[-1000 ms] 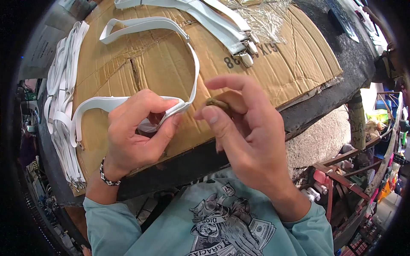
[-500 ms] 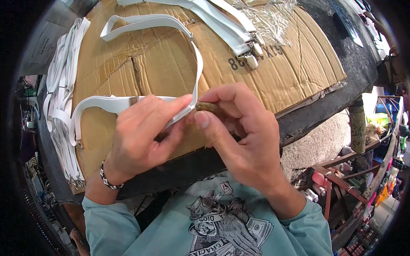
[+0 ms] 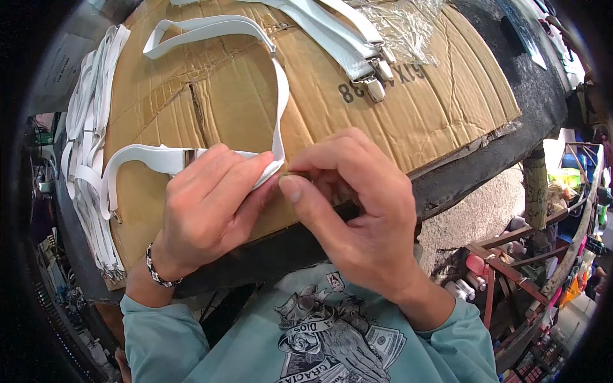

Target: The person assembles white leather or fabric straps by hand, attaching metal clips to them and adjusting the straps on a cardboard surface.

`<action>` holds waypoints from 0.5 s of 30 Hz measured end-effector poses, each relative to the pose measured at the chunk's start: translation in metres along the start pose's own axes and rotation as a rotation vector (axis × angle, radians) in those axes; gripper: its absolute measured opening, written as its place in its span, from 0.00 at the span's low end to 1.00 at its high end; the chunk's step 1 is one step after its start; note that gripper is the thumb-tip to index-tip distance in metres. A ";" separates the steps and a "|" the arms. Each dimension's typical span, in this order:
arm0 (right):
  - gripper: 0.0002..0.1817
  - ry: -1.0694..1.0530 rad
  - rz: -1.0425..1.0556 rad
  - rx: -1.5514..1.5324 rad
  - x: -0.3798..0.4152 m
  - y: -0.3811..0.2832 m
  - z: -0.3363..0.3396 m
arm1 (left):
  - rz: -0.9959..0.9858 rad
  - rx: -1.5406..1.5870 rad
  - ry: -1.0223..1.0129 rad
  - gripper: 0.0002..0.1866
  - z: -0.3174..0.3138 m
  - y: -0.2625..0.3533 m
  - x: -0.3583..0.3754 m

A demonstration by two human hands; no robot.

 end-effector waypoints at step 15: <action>0.07 0.022 0.205 0.279 -0.014 -0.003 -0.011 | -0.085 -0.027 -0.006 0.18 -0.002 -0.005 0.003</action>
Point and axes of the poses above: each hand's wrist, its own x-axis away from the middle knuckle, its own z-axis out of the back of the hand, y = z × x, the point moved 1 cm from there along -x, towards the middle knuckle, and after that the axes turned 2 degrees about -y, right-handed, at the moved point
